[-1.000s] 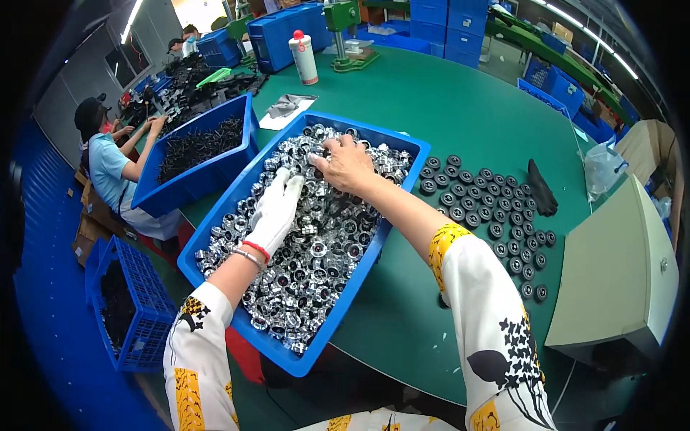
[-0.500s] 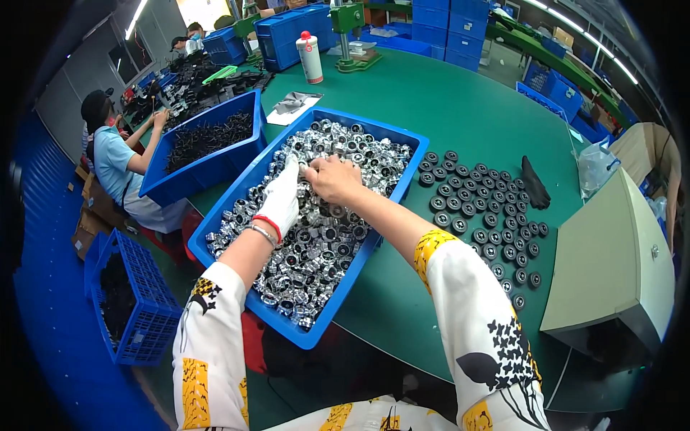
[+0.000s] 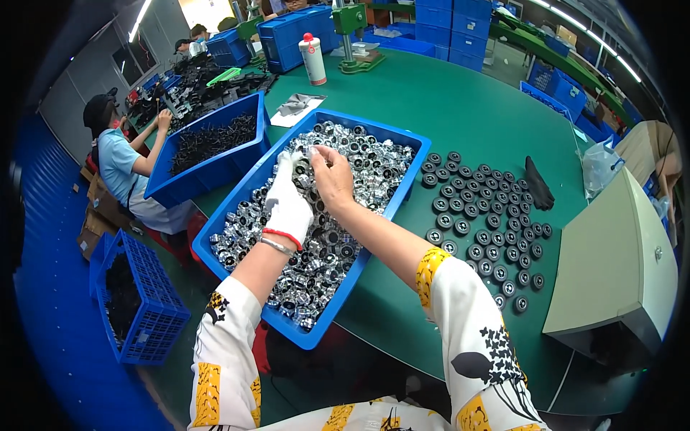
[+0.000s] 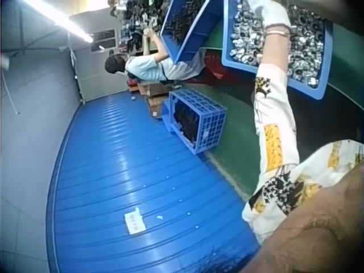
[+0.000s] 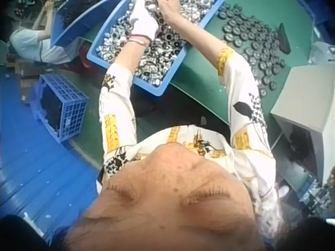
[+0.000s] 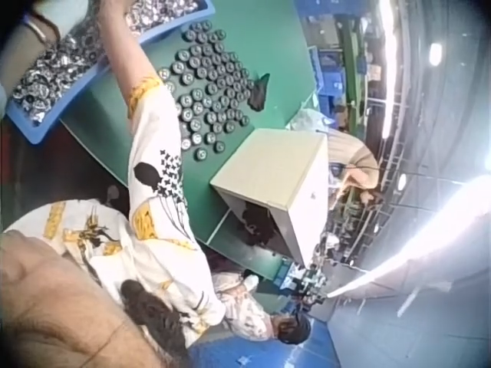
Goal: Assembling plastic wheel and gear components at a factory workbench.
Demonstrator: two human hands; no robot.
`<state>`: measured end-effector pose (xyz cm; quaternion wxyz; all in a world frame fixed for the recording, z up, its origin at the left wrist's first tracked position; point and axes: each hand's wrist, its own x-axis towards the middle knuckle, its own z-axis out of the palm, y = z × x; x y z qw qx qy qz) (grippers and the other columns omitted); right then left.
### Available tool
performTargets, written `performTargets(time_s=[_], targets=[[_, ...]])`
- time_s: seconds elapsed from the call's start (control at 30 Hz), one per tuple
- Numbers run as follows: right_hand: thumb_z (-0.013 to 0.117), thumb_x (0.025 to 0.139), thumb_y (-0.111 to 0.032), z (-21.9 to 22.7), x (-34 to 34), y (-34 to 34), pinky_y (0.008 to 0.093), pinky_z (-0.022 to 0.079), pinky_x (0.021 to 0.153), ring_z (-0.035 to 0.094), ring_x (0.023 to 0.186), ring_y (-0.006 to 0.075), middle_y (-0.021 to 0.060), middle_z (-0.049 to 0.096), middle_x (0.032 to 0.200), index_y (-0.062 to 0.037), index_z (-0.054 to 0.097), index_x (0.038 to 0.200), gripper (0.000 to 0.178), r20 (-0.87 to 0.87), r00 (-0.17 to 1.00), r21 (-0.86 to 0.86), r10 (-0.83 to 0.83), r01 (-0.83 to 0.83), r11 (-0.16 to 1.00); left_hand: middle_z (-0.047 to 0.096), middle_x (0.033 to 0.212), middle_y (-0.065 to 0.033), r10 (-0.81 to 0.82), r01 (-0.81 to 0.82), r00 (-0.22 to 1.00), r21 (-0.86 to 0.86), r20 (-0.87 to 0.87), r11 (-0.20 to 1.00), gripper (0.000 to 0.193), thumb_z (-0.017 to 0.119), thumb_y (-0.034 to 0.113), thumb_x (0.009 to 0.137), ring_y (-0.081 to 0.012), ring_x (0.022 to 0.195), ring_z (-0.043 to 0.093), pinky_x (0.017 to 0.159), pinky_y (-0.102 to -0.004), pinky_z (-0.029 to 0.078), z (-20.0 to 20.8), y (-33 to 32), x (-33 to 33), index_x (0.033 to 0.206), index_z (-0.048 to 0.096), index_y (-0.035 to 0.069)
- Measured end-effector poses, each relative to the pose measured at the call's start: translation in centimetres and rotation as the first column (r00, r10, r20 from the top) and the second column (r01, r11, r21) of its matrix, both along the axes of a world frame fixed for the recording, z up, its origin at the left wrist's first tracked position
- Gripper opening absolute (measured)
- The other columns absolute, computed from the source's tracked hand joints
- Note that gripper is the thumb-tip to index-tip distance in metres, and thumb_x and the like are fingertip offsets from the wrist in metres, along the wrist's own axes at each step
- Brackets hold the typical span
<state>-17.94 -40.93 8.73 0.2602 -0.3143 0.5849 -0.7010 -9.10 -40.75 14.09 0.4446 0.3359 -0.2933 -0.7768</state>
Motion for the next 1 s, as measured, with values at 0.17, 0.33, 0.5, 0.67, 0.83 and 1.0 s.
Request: performTargets(time_s=[0.17,0.33,0.5,0.67,0.83,1.0], targets=[[0.061,0.085,-0.03,0.3,1.6,0.5,0.0333,0.043,0.09,0.056,0.102,0.0256,0.0146,0.059,0.109,-0.0076,0.066,0.109,0.033,-0.02,0.995,-0.102,-0.101,0.098,0.99,0.063,0.108,-0.0065,0.043,-0.078,0.988,-0.241,-0.147,0.967,0.026,0.06,0.014,0.091,-0.0143,0.097,0.059,0.084,-0.0268,0.049,-2.4,-1.1,-0.6,0.114,0.06,0.002],[0.059,0.087,-0.025,0.9,2.0,2.4,0.0323,0.043,0.09,0.056,0.101,0.0256,0.0151,0.059,0.109,-0.0071,0.065,0.11,0.03,0.074,0.986,-0.159,-0.15,0.161,0.974,0.06,0.117,-0.0073,0.023,-0.041,0.998,-0.362,-0.055,0.931,0.029,0.055,0.016,0.093,-0.015,0.111,0.054,0.094,-0.0283,0.043,-0.4,2.0,-0.8,0.117,0.059,0.001],[0.057,0.088,-0.02,3.8,0.7,6.3,0.0323,0.043,0.089,0.056,0.099,0.0238,0.0144,0.058,0.108,-0.0054,0.063,0.113,0.029,0.088,0.965,-0.359,-0.247,0.262,0.896,0.063,0.11,-0.007,-0.088,-0.001,0.979,-0.436,-0.184,0.9,0.026,0.059,0.007,0.091,-0.014,0.096,0.061,0.084,-0.0246,0.049,2.5,5.4,-2.4,0.115,0.058,-0.001],[0.057,0.088,-0.018,7.1,0.0,14.3,0.0317,0.041,0.093,0.053,0.104,0.0237,0.0139,0.055,0.11,-0.0026,0.059,0.115,0.031,0.067,0.908,-0.49,-0.414,0.392,0.779,0.064,0.112,-0.0078,-0.188,0.112,0.979,-0.558,-0.081,0.822,0.026,0.058,0.009,0.091,-0.0135,0.097,0.061,0.084,-0.0259,0.049,3.6,11.1,-4.9,0.116,0.06,0.001],[0.054,0.093,-0.018,5.5,0.1,26.4,0.0264,0.043,0.088,0.054,0.096,0.0124,0.0066,0.055,0.114,-0.0038,0.058,0.12,0.03,-0.053,0.742,-0.362,-0.668,0.609,0.706,0.063,0.112,-0.0082,-0.492,0.387,0.87,-0.597,-0.015,0.702,0.03,0.054,0.012,0.095,-0.0122,0.097,0.06,0.082,-0.0249,0.05,3.2,21.9,-5.3,0.122,0.056,0.0],[0.056,0.089,-0.017,-1.5,0.4,39.0,0.0323,0.04,0.093,0.052,0.106,0.0229,0.0119,0.056,0.112,-0.0037,0.058,0.116,0.03,0.082,0.636,-0.212,-0.767,0.764,0.61,0.059,0.118,-0.0064,-0.636,0.602,0.77,-0.39,0.052,0.697,0.032,0.055,0.013,0.094,-0.0108,0.098,0.057,0.083,-0.0244,0.047,-2.7,34.2,-5.6,0.124,0.053,0.001]])
